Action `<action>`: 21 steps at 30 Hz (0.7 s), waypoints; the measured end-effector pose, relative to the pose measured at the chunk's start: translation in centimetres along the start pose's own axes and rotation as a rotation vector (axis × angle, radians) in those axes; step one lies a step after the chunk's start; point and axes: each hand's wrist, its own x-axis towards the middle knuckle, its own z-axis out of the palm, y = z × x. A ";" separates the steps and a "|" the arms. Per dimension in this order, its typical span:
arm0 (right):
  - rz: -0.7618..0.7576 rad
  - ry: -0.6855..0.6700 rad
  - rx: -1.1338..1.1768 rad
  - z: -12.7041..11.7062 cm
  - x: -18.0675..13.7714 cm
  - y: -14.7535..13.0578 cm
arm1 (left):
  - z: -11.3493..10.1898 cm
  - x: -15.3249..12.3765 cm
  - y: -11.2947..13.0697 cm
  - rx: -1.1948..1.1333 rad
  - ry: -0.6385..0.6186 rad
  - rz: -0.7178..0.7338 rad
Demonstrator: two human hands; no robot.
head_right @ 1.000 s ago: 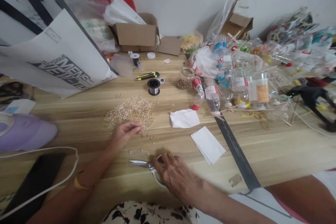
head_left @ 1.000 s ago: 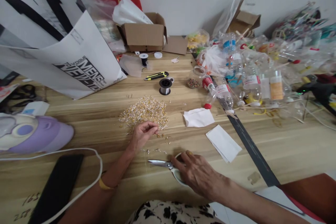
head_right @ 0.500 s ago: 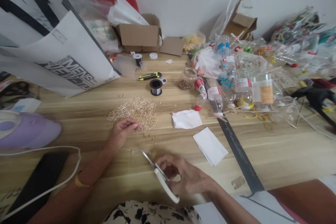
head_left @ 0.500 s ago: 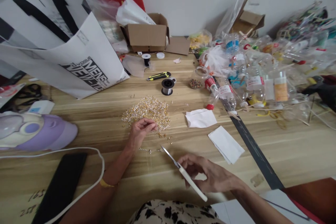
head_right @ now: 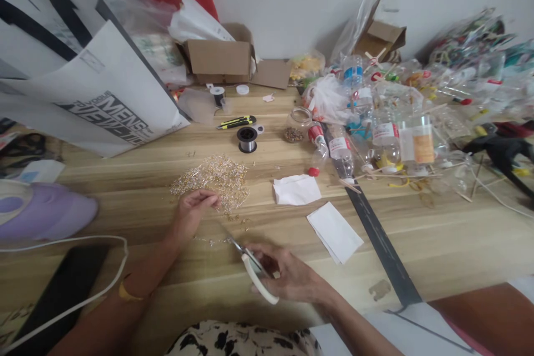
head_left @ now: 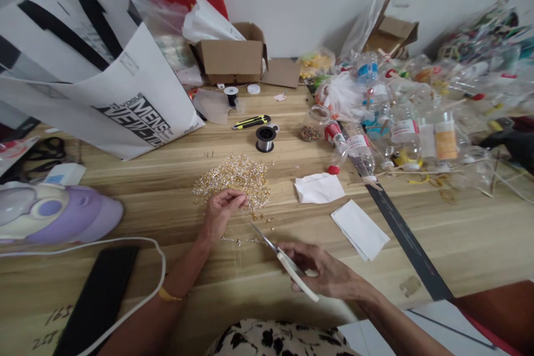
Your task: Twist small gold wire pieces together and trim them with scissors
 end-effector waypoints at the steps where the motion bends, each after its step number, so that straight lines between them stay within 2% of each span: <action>1: -0.008 0.016 -0.055 -0.3 -0.1 -0.2 | 0.0 0.0 0.0 0.006 0.005 -0.005; 3: -0.045 0.035 -0.185 -1.1 -0.5 -0.7 | 0.0 0.0 0.1 0.017 0.002 -0.006; 8: -0.097 -0.018 -0.395 -2.3 -1.6 -2.2 | 0.2 -0.1 0.4 0.056 -0.028 0.011; 21: -0.188 -0.069 -0.621 -1.6 -2.2 -2.0 | 0.2 -0.2 0.2 0.059 -0.063 -0.005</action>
